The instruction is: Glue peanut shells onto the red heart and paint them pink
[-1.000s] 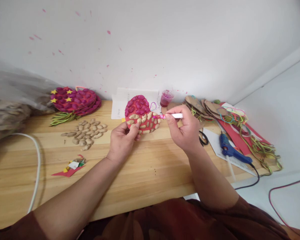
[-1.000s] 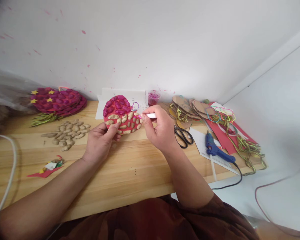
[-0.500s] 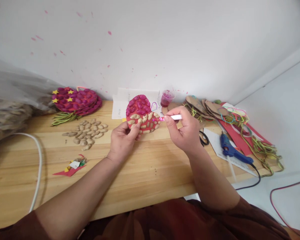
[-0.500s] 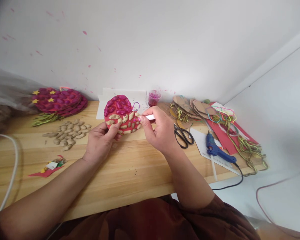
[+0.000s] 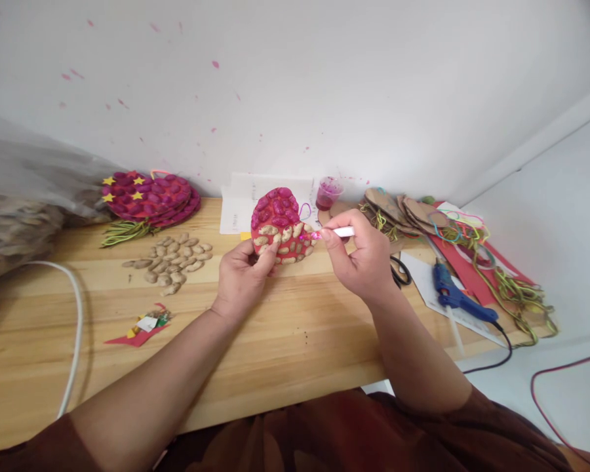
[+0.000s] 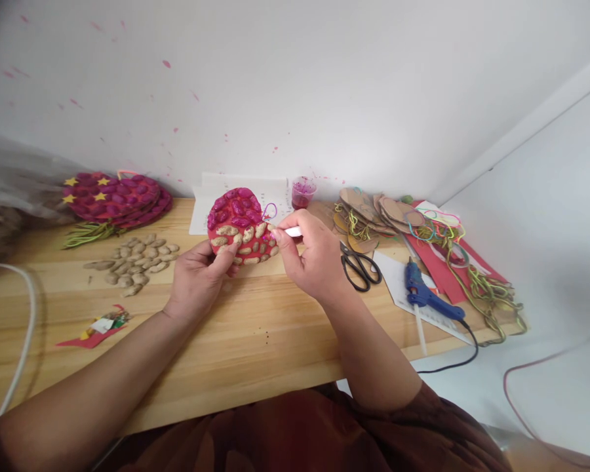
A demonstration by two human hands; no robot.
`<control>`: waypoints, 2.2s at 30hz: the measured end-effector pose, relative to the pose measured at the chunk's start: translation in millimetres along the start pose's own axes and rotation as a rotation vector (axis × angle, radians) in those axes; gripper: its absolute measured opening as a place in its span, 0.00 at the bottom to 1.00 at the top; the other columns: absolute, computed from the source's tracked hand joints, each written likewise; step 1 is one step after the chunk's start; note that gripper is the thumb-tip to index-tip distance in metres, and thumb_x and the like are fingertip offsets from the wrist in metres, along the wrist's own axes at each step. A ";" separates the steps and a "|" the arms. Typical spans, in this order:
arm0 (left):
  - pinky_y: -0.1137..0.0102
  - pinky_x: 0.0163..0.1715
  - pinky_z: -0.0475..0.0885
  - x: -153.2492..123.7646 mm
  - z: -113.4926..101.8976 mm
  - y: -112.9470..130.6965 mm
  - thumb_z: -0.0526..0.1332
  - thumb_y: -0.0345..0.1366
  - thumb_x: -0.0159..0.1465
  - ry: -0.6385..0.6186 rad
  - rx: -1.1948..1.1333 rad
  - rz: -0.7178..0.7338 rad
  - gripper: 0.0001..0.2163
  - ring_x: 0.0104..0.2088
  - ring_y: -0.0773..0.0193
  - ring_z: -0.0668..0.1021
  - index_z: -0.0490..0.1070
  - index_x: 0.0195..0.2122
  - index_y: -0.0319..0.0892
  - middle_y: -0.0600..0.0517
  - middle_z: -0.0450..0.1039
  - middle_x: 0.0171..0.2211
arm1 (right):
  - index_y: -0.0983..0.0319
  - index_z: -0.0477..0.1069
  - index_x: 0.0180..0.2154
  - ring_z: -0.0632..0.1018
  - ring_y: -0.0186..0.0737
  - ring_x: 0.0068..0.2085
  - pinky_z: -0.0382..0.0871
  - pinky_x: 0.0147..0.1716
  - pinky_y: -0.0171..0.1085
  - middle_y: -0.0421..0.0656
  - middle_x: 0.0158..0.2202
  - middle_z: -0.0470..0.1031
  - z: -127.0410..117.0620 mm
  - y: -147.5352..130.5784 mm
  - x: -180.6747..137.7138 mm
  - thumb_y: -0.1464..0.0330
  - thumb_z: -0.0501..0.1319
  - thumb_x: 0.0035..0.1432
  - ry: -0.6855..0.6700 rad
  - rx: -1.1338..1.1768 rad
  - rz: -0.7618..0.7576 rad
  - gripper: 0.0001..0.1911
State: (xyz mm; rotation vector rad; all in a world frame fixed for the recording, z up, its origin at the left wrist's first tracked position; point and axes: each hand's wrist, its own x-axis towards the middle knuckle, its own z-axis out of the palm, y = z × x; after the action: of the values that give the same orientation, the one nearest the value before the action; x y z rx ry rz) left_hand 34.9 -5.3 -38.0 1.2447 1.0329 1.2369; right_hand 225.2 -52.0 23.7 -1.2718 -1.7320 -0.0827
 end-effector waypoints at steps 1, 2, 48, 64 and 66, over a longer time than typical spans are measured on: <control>0.73 0.24 0.66 0.0 0.2 0.2 0.72 0.43 0.60 0.002 -0.002 -0.002 0.12 0.21 0.68 0.71 0.77 0.26 0.41 0.54 0.74 0.19 | 0.58 0.70 0.37 0.75 0.34 0.30 0.69 0.31 0.35 0.39 0.31 0.78 -0.1 0.0 0.0 0.66 0.62 0.68 0.005 -0.001 0.001 0.05; 0.73 0.24 0.66 0.1 0.3 0.2 0.72 0.43 0.60 0.003 -0.004 -0.003 0.12 0.21 0.68 0.71 0.77 0.26 0.41 0.54 0.74 0.19 | 0.58 0.70 0.37 0.75 0.34 0.30 0.69 0.31 0.35 0.39 0.31 0.78 -0.2 0.2 0.0 0.66 0.62 0.68 0.013 -0.002 0.001 0.05; 0.75 0.21 0.68 5.9 2.2 0.3 0.76 0.44 0.52 0.056 -0.263 -0.210 0.15 0.20 0.72 0.72 0.75 0.27 0.39 0.55 0.74 0.23 | 0.58 0.71 0.38 0.77 0.35 0.32 0.70 0.33 0.36 0.39 0.33 0.79 -1.5 3.8 1.1 0.67 0.62 0.68 -0.066 0.019 -0.030 0.03; 0.78 0.17 0.66 9.4 2.7 5.6 0.78 0.38 0.47 0.068 -0.482 -0.372 0.15 0.18 0.73 0.71 0.74 0.26 0.38 0.56 0.72 0.20 | 0.57 0.72 0.37 0.74 0.34 0.30 0.67 0.32 0.35 0.39 0.32 0.77 -2.5 9.5 2.0 0.67 0.62 0.68 0.028 0.098 0.053 0.04; 0.78 0.16 0.65 10.0 2.4 5.1 0.79 0.38 0.46 0.069 -0.494 -0.374 0.16 0.18 0.73 0.71 0.74 0.26 0.37 0.56 0.72 0.19 | 0.58 0.72 0.38 0.74 0.34 0.31 0.67 0.32 0.36 0.38 0.32 0.76 -2.3 10.8 1.5 0.66 0.62 0.68 0.015 0.130 0.058 0.04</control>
State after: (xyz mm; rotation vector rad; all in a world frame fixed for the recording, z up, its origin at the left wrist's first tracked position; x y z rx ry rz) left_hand 37.8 4.0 -31.9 0.6013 0.8856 1.1511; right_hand 235.0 -47.3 21.2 -1.2216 -1.6589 0.0534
